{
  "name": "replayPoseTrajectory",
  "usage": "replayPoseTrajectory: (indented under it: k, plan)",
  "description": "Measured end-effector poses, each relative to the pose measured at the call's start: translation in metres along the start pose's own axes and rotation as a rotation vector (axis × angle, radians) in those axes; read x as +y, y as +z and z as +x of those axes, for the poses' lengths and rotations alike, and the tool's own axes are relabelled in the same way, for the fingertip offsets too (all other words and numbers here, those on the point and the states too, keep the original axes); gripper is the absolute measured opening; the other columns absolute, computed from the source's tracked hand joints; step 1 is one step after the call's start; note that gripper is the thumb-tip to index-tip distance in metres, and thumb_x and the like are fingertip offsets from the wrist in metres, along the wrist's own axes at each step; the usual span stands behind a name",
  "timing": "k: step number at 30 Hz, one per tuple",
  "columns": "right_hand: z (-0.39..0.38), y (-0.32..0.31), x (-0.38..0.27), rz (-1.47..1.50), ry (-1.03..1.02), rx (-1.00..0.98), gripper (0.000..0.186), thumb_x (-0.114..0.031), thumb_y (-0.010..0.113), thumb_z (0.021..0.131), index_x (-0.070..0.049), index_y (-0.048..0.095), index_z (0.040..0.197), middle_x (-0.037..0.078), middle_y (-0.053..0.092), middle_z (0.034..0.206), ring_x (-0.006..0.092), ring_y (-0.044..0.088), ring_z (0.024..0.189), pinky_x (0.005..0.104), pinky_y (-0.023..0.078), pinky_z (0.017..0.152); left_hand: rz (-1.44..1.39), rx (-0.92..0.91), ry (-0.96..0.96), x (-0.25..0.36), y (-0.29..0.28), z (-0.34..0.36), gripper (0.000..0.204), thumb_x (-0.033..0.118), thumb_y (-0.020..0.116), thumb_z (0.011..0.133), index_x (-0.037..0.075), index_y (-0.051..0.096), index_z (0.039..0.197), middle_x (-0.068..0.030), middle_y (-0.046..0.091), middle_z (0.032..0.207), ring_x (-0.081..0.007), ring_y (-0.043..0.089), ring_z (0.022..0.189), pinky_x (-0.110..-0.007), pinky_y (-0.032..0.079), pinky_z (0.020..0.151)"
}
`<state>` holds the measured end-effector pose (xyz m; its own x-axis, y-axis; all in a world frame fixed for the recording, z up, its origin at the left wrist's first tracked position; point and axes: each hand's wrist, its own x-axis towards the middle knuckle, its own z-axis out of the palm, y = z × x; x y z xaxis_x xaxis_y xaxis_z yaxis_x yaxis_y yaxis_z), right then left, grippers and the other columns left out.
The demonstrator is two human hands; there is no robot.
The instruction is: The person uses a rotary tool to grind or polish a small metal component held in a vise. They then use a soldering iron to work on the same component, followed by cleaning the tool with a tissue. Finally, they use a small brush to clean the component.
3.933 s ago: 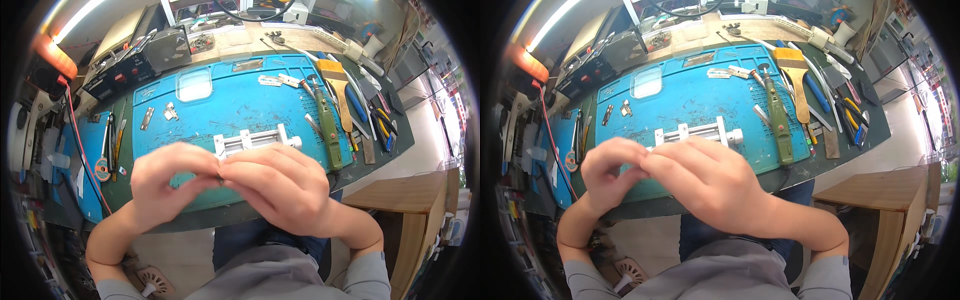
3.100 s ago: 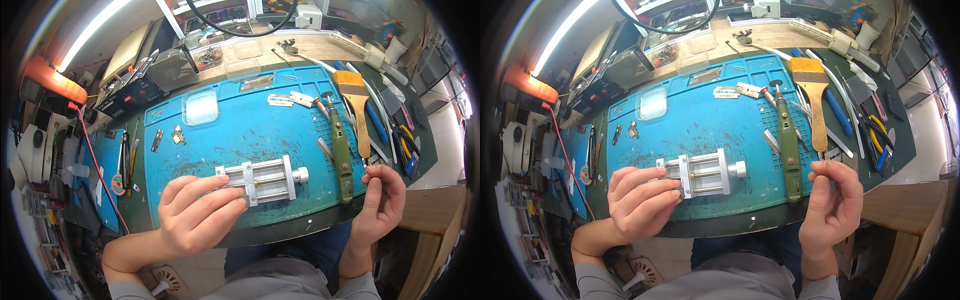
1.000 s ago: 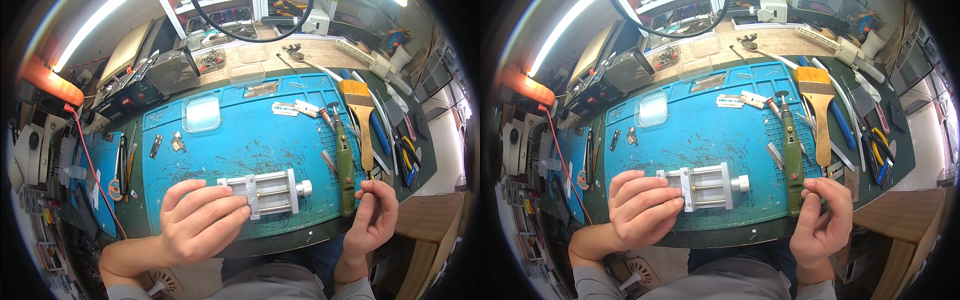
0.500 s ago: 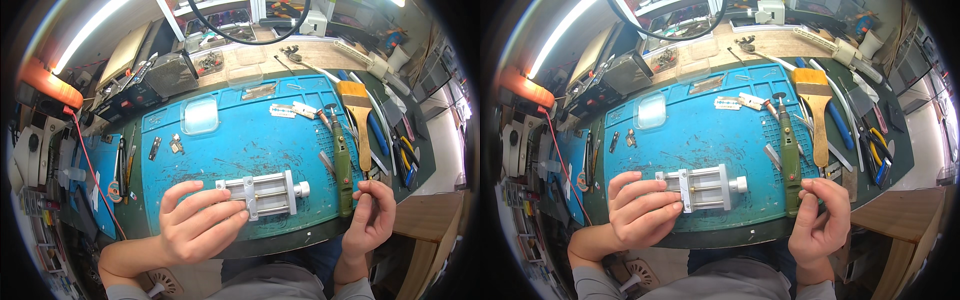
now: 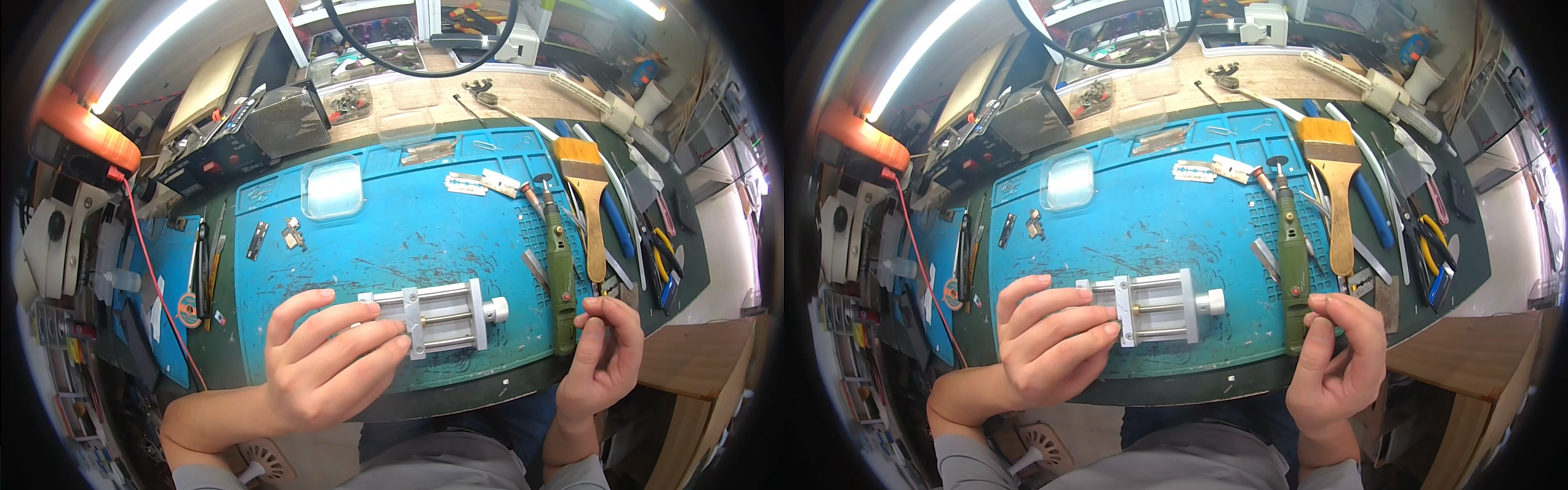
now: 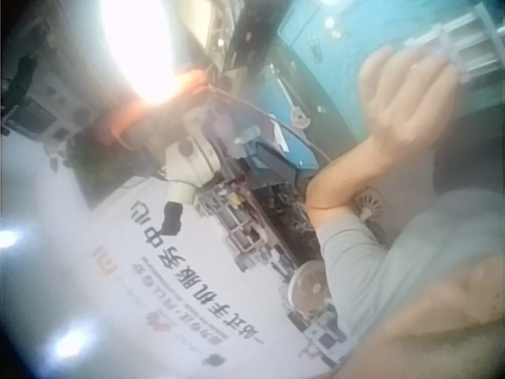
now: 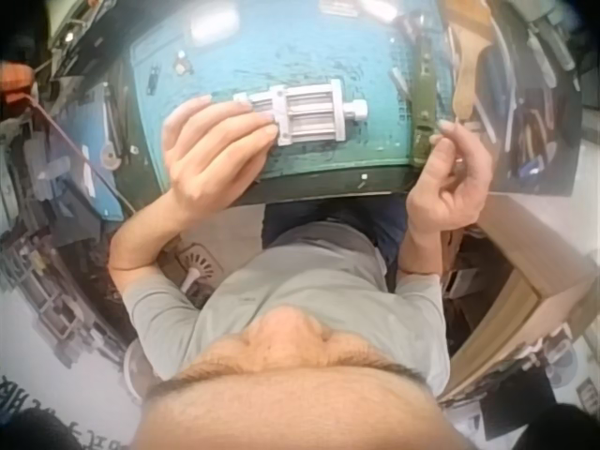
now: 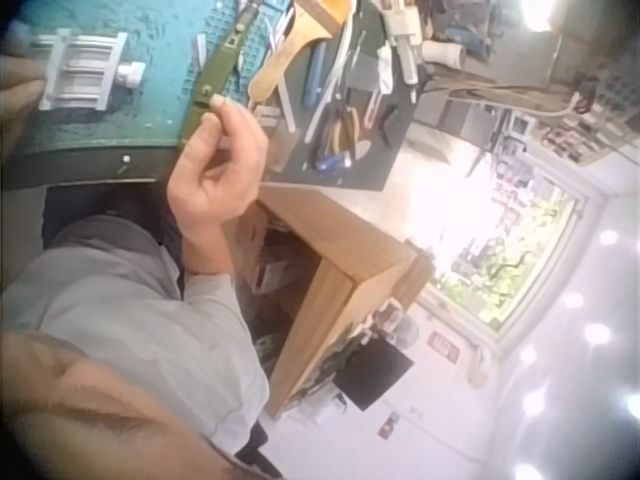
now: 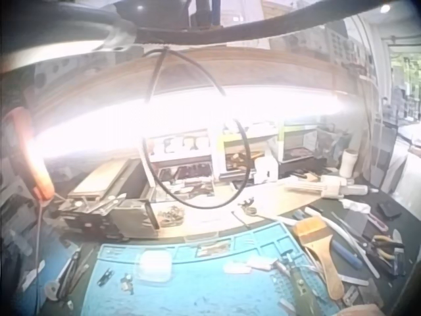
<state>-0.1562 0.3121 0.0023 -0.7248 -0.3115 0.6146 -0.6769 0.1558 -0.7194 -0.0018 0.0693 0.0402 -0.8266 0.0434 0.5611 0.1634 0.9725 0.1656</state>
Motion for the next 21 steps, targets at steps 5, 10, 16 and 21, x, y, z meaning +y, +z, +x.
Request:
replayPoseTrajectory:
  k: [5,10,16,21]
  plan:
    - [-0.0005,-0.0007,-0.0002,-0.005,0.006,-0.002,0.026,0.011,0.055,0.096,0.005,0.060,0.122,0.018,0.067,0.112,0.0185,0.064,0.091,0.0276,0.056,0.078,-0.011,0.012,-0.011,0.0005,0.0015,0.0008,0.023,0.005,0.080,0.071,0.012,0.077,0.094,-0.0007,0.077,0.099,-0.0211,0.070,0.098,-0.044,0.046,0.098]
    - [-0.0012,0.0012,-0.0012,-0.013,0.019,0.005,0.026,0.011,0.055,0.096,0.006,0.060,0.121,0.018,0.066,0.112,0.0178,0.064,0.091,0.0275,0.056,0.078,-0.023,0.027,-0.029,0.0003,0.0030,0.0004,0.023,0.006,0.081,0.072,0.012,0.078,0.094,-0.0003,0.077,0.100,-0.0209,0.069,0.098,-0.044,0.045,0.099]
    - [-0.0009,0.0036,-0.0025,-0.019,0.029,0.023,0.025,0.011,0.055,0.096,0.006,0.061,0.120,0.017,0.066,0.113,0.0171,0.063,0.091,0.0269,0.056,0.078,-0.046,0.035,-0.035,-0.0006,0.0042,-0.0014,0.024,0.007,0.082,0.072,0.013,0.078,0.094,0.0005,0.077,0.101,-0.0202,0.069,0.099,-0.044,0.044,0.100]
    - [-0.0011,0.0037,-0.0022,-0.027,0.037,0.030,0.024,0.010,0.054,0.097,0.006,0.061,0.119,0.017,0.066,0.113,0.0171,0.063,0.091,0.0267,0.055,0.077,-0.068,0.027,-0.026,-0.0020,0.0030,-0.0028,0.024,0.008,0.082,0.071,0.013,0.078,0.095,0.0007,0.077,0.100,-0.0195,0.069,0.099,-0.044,0.043,0.101]
